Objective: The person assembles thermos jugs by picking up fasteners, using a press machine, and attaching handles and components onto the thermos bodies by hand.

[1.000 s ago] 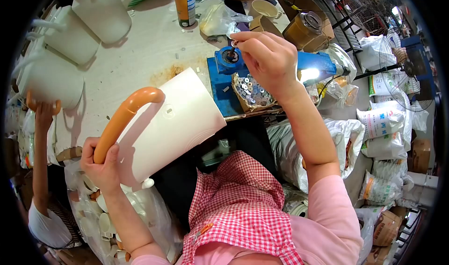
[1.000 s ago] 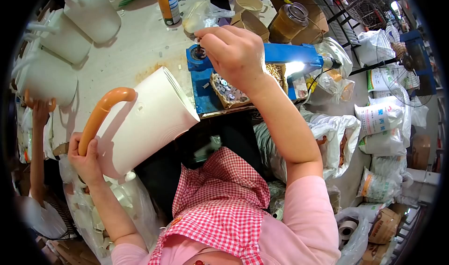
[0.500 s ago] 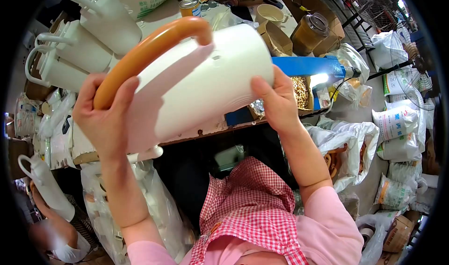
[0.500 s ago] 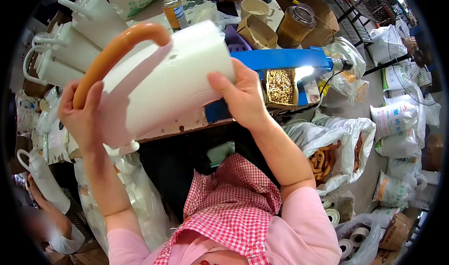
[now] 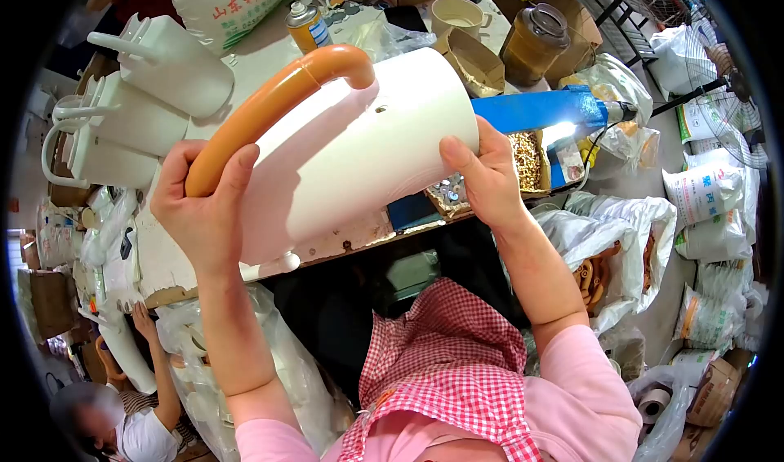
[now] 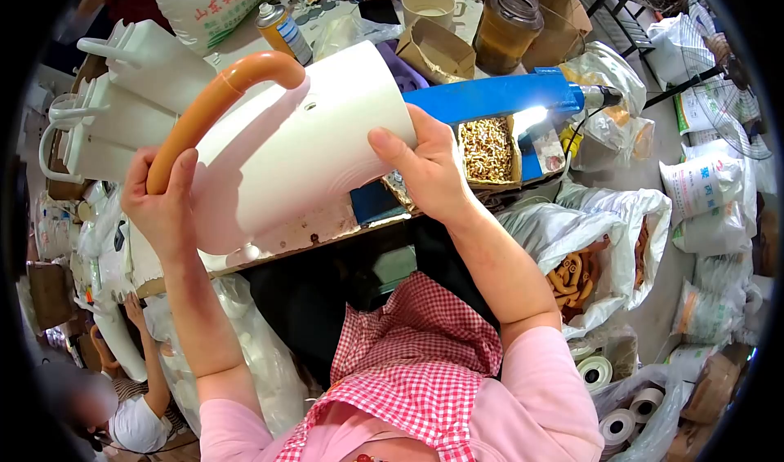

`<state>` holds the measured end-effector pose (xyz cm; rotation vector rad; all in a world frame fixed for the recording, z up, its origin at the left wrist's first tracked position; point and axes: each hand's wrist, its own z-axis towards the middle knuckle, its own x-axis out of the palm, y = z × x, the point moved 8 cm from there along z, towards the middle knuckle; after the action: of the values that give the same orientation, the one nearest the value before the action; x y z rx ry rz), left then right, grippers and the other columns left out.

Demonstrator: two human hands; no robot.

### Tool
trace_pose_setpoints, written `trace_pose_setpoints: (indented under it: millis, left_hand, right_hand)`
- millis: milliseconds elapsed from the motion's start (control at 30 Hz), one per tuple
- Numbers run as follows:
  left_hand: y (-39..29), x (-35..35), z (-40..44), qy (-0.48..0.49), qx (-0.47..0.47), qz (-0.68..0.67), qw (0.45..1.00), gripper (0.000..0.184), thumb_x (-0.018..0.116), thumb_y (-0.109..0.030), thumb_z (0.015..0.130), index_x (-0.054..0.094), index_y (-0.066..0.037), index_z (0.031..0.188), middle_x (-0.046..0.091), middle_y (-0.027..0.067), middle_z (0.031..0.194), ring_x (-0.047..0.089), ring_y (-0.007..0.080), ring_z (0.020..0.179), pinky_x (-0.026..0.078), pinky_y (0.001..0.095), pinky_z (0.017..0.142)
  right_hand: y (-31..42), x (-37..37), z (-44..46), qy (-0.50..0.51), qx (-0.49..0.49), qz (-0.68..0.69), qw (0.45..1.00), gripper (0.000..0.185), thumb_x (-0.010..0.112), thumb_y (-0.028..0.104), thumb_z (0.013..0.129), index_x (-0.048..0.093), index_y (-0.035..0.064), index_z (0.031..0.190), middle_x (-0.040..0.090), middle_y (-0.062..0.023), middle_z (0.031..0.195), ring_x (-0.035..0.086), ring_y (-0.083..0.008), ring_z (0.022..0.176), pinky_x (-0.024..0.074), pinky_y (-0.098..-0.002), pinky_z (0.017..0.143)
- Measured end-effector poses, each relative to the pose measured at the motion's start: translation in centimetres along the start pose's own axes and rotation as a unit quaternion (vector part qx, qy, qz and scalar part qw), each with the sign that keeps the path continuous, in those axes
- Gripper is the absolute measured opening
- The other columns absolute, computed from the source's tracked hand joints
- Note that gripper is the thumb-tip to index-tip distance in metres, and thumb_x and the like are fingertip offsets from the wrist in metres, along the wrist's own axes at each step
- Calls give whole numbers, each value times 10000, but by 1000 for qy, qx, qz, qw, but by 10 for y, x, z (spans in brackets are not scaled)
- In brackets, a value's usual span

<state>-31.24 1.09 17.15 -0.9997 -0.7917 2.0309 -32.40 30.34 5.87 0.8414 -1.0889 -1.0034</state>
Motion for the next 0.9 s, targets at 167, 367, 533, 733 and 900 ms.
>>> trace_pose_setpoints:
  millis: [167,367,533,733,900]
  left_hand:
    - [23,11,2,37,-51,-3,998,242,853,-153,813,643,-34,822,567,-61,729,482,34,679,378,205,611]
    - [-52,60,23,149,86,332,928,343,672,-344,930,665,-6,873,668,118,755,635,285,693,481,381,658]
    - [-66,124,43,326,131,295,889,324,637,-334,965,685,-14,989,626,103,709,560,232,628,440,349,609]
    - [-68,114,39,349,52,202,914,339,676,-333,969,694,6,969,516,-48,704,406,41,627,331,242,543]
    - [-67,117,31,373,48,196,906,321,698,-310,963,687,9,992,505,-55,722,401,35,637,318,230,548]
  right_hand:
    - [-2,1,-4,-14,59,-56,997,429,667,288,996,611,-49,1255,717,-58,1032,658,-109,897,555,-279,781]
    - [-3,6,-3,-21,95,-11,995,406,647,292,1004,618,-46,1227,713,-57,973,680,-103,803,582,-251,624]
    - [-2,3,3,13,105,-42,993,403,627,296,988,619,-38,1215,712,-76,963,692,-132,813,601,-300,576]
    - [-8,4,2,21,125,-17,992,411,617,330,986,627,1,1232,706,-94,1028,700,-169,874,603,-313,538]
    - [-7,1,5,26,112,-24,993,425,619,324,979,628,-16,1233,707,-105,1022,697,-174,859,612,-321,536]
